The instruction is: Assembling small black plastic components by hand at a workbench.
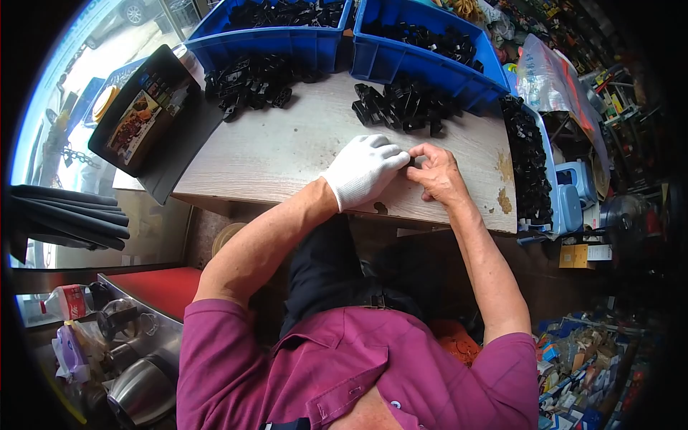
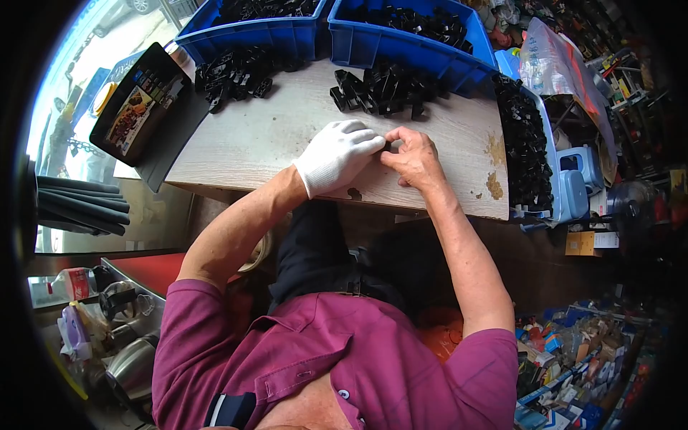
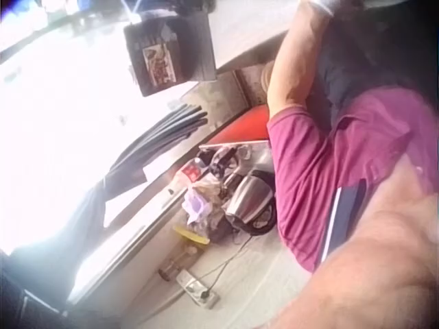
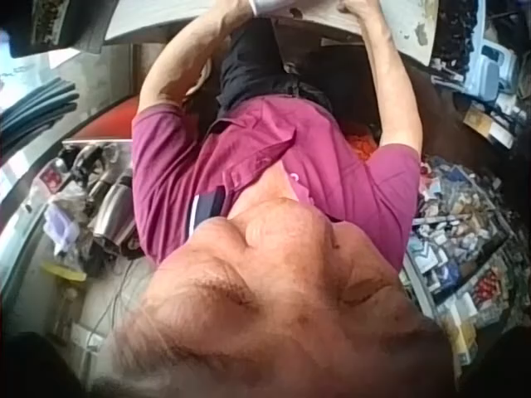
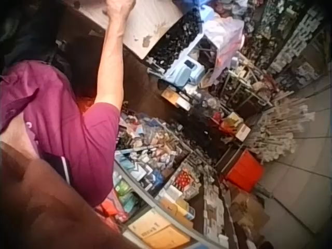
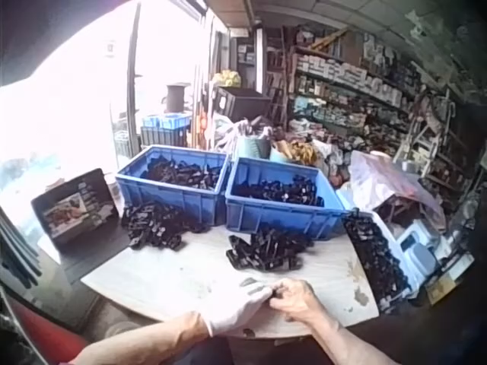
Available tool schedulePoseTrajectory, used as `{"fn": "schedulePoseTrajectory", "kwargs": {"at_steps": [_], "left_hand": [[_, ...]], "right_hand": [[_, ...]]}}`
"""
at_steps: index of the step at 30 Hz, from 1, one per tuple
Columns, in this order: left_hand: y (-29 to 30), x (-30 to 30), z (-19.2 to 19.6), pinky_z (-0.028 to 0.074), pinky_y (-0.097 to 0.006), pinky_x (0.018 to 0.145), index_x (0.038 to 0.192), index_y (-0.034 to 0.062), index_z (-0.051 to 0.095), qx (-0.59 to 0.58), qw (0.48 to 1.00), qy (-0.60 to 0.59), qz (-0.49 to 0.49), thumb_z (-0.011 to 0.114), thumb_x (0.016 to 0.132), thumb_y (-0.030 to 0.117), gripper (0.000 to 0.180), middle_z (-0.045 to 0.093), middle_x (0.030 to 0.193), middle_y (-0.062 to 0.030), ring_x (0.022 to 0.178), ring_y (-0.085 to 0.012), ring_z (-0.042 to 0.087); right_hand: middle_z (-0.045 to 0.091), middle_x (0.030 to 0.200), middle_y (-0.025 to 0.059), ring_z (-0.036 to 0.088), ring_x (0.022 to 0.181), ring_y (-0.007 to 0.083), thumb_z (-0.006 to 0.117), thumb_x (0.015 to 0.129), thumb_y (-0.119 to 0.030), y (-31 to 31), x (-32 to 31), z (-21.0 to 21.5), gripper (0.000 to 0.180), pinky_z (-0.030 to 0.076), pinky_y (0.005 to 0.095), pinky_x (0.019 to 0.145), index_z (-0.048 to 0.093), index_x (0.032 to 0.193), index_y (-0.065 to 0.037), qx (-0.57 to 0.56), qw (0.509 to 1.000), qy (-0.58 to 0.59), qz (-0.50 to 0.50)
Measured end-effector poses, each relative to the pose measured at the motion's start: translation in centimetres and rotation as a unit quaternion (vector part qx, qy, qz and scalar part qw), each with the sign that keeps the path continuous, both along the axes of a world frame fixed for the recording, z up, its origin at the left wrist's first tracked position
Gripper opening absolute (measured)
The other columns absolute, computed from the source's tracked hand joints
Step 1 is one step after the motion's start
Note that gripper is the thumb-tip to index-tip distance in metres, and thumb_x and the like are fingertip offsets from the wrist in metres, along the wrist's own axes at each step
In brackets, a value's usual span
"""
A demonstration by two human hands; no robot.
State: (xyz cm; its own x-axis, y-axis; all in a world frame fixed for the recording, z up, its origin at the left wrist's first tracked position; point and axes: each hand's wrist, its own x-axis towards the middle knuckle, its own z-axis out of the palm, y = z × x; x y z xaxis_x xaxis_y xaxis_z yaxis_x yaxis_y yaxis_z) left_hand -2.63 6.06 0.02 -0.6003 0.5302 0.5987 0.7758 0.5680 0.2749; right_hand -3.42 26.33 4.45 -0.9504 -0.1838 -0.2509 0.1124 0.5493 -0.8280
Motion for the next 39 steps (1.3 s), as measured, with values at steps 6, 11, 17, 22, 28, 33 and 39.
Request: {"fn": "schedulePoseTrajectory", "kwargs": {"at_steps": [6,11,17,22,28,33,39], "left_hand": [[-0.4,0.8,1.9,0.053,-0.045,0.088,0.113,0.0065,0.067,0.154,0.987,0.018,0.053,0.063,0.081,0.001,0.033,0.067,0.111,-0.014,0.102,-0.0382,0.063],[-3.8,-3.1,1.5,0.053,-0.045,0.087,0.115,0.0062,0.067,0.094,0.97,0.098,0.202,0.06,0.079,-0.003,0.038,0.067,0.113,-0.0142,0.102,-0.039,0.061],[-4.0,-4.4,0.1,0.052,-0.045,0.074,0.1,0.0118,0.069,-0.04,0.973,0.032,0.226,0.063,0.087,0.011,0.015,0.071,0.09,-0.0102,0.087,-0.0338,0.066],[-3.2,-4.3,0.5,0.055,-0.046,0.078,0.104,0.0122,0.075,-0.045,0.975,-0.02,0.215,0.064,0.089,0.014,0.019,0.074,0.092,-0.0106,0.088,-0.0345,0.068],[-5.5,-3.8,1.6,0.055,-0.047,0.073,0.111,0.0127,0.069,0.091,0.961,0.058,0.254,0.069,0.085,0.018,0.026,0.069,0.092,-0.0145,0.087,-0.0367,0.065],[-10.9,-4.0,0.6,0.055,-0.045,0.074,0.105,0.0127,0.07,-0.088,0.886,0.013,0.455,0.069,0.086,0.021,0.02,0.067,0.1,-0.0086,0.094,-0.033,0.064],[-11.0,-3.5,-0.6,0.052,-0.042,0.072,0.09,0.0119,0.069,-0.068,0.926,0.113,0.354,0.066,0.078,0.008,0.013,0.069,0.093,-0.0078,0.096,-0.0293,0.062]], "right_hand": [[0.049,0.056,-0.004,0.045,0.046,0.0065,0.077,0.079,-0.014,0.3,0.1,-0.4,0.031,0.045,0.0265,0.039,0.069,0.107,-0.002,0.001,1.0,0.009,-0.023],[0.048,0.055,-0.0043,0.044,0.045,0.0063,0.08,0.082,-0.019,0.3,0.6,-0.9,0.034,0.043,0.0253,0.038,0.068,0.107,0.0,-0.049,0.998,0.043,-0.027],[0.046,0.057,-0.005,0.041,0.045,0.0052,0.08,0.082,-0.019,0.3,1.0,-1.0,0.031,0.04,0.0245,0.037,0.066,0.102,0.001,-0.094,0.992,0.034,-0.08],[0.052,0.059,-0.0035,0.042,0.038,0.005,0.082,0.083,-0.017,0.6,0.7,-1.3,0.033,0.042,0.0241,0.035,0.062,0.104,0.0,-0.145,0.985,0.018,-0.091],[0.055,0.059,-0.0016,0.051,0.041,0.0066,0.082,0.083,-0.017,1.5,0.6,-1.6,0.034,0.054,0.0273,0.043,0.062,0.104,0.0,-0.222,0.965,0.006,-0.137],[0.053,0.057,-0.0016,0.053,0.041,0.0083,0.081,0.084,-0.018,2.9,0.7,-0.6,0.034,0.059,0.0308,0.047,0.06,0.104,-0.001,-0.241,0.956,-0.02,-0.167],[0.052,0.057,0.0008,0.055,0.041,0.0119,0.081,0.086,-0.023,9.0,-3.2,0.3,0.032,0.061,0.0356,0.045,0.061,0.106,-0.006,-0.241,0.909,0.065,-0.334]]}}
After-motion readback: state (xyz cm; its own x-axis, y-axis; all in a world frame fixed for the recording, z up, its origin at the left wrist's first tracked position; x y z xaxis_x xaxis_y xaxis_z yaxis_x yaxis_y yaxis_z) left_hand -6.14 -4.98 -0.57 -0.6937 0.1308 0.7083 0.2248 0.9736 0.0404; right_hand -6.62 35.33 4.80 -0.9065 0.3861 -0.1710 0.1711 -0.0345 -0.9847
